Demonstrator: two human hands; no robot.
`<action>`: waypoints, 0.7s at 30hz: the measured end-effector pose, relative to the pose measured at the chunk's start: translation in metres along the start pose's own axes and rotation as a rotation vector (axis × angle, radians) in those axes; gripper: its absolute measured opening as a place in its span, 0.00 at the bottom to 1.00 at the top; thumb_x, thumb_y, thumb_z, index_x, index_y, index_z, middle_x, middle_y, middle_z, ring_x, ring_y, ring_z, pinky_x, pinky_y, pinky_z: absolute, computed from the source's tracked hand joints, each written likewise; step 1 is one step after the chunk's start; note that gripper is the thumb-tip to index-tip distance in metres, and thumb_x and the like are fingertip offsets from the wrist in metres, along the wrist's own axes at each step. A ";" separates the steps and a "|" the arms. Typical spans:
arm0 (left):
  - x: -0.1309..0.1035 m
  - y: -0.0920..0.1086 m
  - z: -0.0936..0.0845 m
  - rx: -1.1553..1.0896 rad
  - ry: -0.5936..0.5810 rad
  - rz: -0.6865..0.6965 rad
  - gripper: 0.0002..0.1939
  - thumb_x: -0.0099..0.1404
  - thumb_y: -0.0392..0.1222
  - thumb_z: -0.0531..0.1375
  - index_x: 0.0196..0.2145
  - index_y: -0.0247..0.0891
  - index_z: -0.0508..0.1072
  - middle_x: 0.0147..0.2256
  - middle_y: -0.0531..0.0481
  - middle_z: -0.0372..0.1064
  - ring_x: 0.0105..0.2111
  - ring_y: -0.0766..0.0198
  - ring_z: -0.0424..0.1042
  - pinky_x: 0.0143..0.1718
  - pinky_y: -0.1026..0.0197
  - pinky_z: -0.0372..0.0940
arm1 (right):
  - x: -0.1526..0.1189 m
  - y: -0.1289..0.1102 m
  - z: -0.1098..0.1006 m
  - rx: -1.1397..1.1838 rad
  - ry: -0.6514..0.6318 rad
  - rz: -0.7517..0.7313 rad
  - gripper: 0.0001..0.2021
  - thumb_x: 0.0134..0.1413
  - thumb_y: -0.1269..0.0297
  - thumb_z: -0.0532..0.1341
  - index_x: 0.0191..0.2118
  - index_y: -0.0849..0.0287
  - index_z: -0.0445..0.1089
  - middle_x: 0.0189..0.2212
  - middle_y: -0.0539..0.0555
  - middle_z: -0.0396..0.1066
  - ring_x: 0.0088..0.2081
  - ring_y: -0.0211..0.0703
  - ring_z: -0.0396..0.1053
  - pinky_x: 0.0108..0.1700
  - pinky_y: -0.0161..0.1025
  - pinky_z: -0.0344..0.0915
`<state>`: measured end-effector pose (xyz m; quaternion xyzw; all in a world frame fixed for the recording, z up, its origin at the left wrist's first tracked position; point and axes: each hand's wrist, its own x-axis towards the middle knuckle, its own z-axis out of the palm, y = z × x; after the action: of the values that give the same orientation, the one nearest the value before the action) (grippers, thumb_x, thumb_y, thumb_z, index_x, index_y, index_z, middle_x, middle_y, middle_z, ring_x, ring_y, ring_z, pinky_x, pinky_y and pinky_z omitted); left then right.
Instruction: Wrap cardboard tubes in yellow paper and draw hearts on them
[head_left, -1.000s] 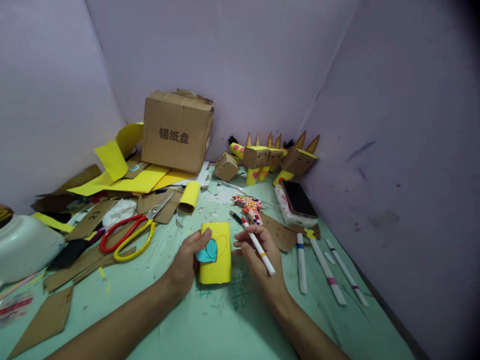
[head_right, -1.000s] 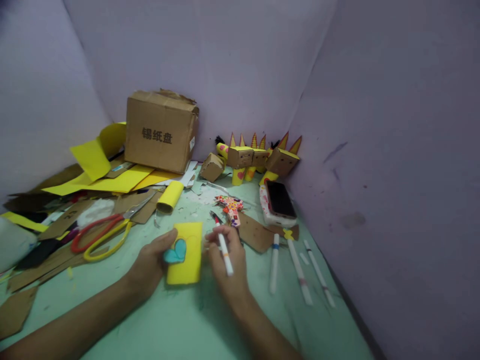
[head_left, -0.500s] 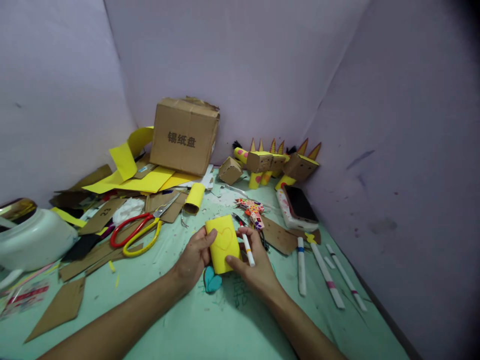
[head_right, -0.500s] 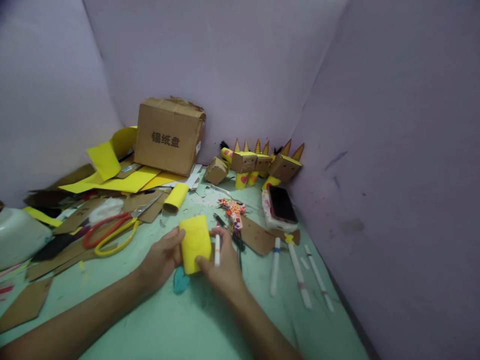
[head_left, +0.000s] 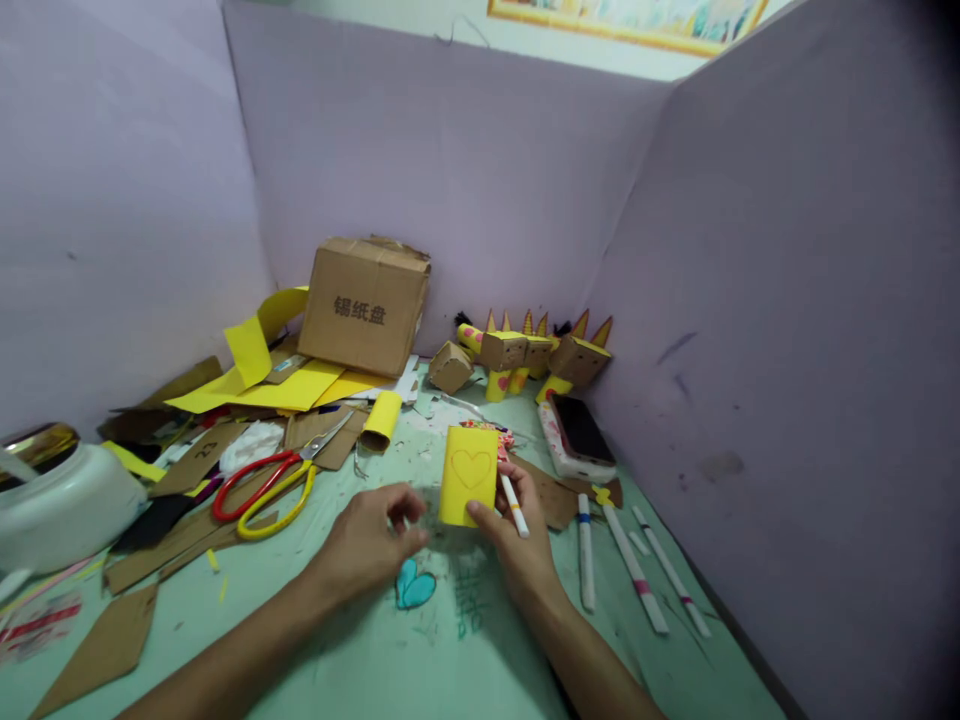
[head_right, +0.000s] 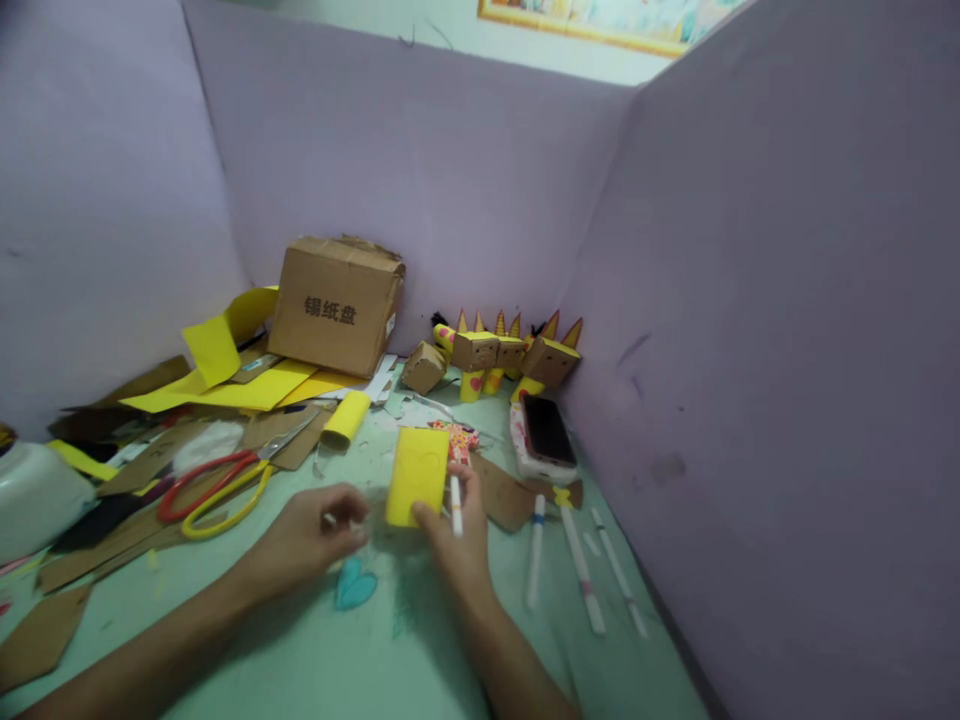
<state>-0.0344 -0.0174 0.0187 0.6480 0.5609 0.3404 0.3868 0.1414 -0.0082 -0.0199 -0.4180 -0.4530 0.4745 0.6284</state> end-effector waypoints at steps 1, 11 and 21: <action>-0.004 0.001 -0.004 0.163 -0.038 0.001 0.09 0.46 0.40 0.61 0.29 0.39 0.72 0.28 0.50 0.69 0.30 0.58 0.66 0.32 0.58 0.57 | 0.001 0.000 -0.001 0.008 0.024 -0.006 0.24 0.37 0.67 0.66 0.44 0.54 0.58 0.41 0.52 0.69 0.41 0.47 0.69 0.40 0.40 0.66; -0.015 -0.004 0.001 0.579 -0.212 0.061 0.09 0.46 0.35 0.56 0.30 0.41 0.69 0.34 0.49 0.68 0.35 0.56 0.66 0.33 0.60 0.53 | 0.004 -0.002 -0.003 0.069 0.010 -0.037 0.24 0.39 0.66 0.66 0.44 0.53 0.58 0.40 0.52 0.69 0.40 0.46 0.69 0.39 0.40 0.66; -0.002 0.064 0.021 -0.056 -0.059 0.143 0.08 0.51 0.44 0.59 0.19 0.38 0.71 0.14 0.57 0.58 0.17 0.66 0.57 0.21 0.66 0.53 | 0.007 0.017 0.006 -0.110 0.066 -0.228 0.18 0.43 0.66 0.67 0.41 0.59 0.63 0.34 0.51 0.71 0.33 0.42 0.70 0.35 0.40 0.69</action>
<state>0.0135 -0.0263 0.0655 0.6853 0.4917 0.3633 0.3957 0.1330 0.0029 -0.0339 -0.4131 -0.5020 0.3604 0.6689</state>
